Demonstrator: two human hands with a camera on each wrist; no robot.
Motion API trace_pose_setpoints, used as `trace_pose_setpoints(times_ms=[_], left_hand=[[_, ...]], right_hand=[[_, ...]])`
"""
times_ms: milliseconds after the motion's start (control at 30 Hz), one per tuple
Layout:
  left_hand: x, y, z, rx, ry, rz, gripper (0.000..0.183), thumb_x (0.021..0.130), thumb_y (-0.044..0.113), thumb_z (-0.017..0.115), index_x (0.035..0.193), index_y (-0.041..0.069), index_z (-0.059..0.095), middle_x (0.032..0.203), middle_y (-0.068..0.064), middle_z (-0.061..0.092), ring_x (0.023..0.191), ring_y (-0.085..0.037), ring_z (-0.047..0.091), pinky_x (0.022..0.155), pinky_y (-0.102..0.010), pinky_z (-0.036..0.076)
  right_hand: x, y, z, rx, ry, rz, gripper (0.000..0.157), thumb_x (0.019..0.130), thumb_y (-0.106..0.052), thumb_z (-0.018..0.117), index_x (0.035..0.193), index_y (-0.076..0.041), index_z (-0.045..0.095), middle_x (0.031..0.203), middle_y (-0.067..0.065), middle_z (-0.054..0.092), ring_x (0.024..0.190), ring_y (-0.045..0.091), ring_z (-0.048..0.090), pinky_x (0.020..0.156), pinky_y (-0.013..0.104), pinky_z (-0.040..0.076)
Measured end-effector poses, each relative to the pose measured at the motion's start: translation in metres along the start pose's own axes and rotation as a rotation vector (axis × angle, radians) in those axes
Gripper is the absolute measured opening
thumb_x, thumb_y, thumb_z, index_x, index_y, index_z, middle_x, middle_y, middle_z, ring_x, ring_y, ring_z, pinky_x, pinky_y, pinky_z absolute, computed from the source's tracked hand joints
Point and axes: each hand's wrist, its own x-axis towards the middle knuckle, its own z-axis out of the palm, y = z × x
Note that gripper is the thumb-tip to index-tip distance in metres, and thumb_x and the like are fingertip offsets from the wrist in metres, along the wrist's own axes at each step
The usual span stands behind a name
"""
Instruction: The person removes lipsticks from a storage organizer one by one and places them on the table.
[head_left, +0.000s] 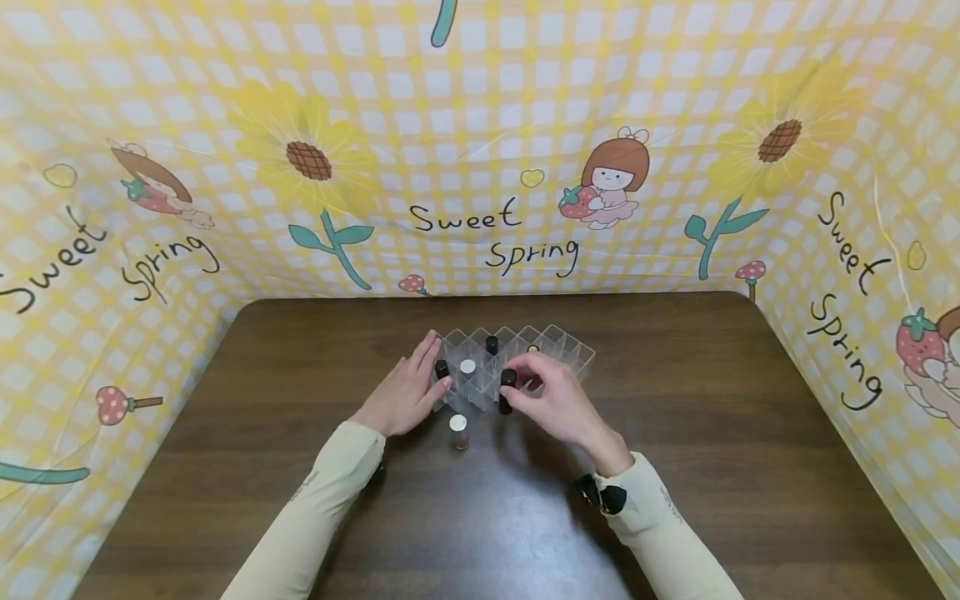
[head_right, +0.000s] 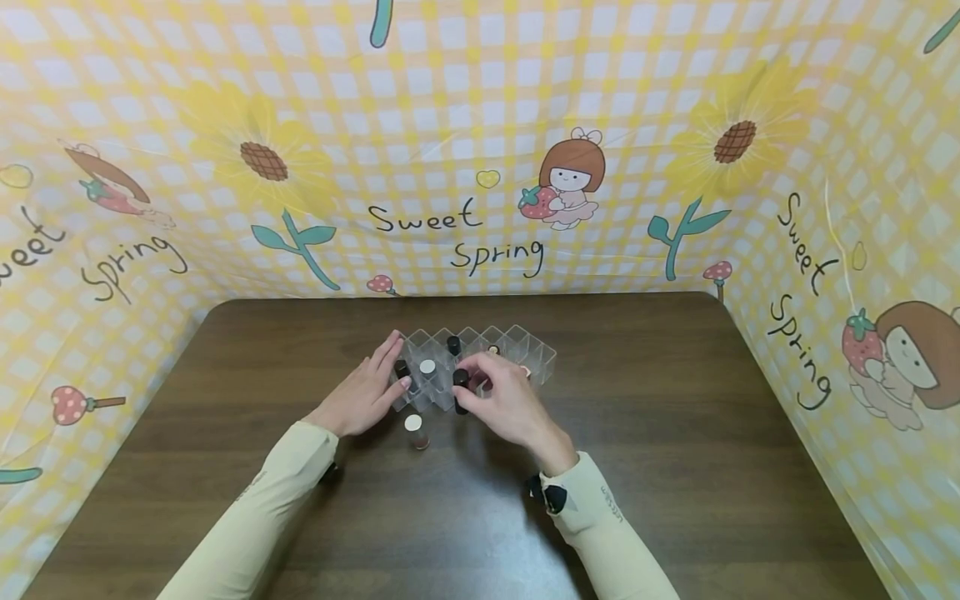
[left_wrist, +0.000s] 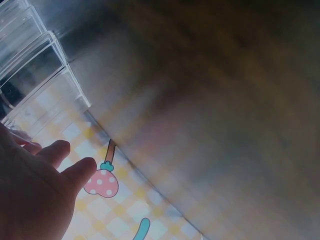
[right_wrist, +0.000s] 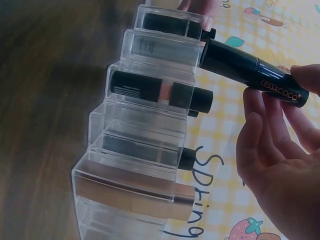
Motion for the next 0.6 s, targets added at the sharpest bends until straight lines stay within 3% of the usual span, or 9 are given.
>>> trace_pose_setpoints(times_ms=[300, 600], left_hand=[[0.001, -0.001, 0.000, 0.019, 0.007, 0.012, 0.076, 0.101, 0.058, 0.023, 0.156, 0.007, 0.009, 0.165, -0.007, 0.001, 0.151, -0.025, 0.012, 0.118, -0.054, 0.022], [0.002, 0.001, -0.004, 0.045, -0.025, 0.002, 0.075, 0.101, 0.057, 0.025, 0.156, 0.008, 0.010, 0.165, -0.007, 0.002, 0.151, -0.024, 0.012, 0.118, -0.053, 0.021]], right_hand=[[-0.003, 0.004, 0.005, -0.004, -0.016, -0.009, 0.019, 0.082, -0.008, 0.072, 0.100, -0.007, 0.067, 0.090, 0.003, 0.068, 0.079, 0.018, 0.065, 0.073, 0.039, 0.055], [-0.007, 0.007, 0.011, -0.019, -0.070, 0.016, 0.022, 0.082, -0.008, 0.071, 0.104, -0.006, 0.067, 0.092, 0.004, 0.066, 0.081, 0.014, 0.062, 0.073, 0.030, 0.054]])
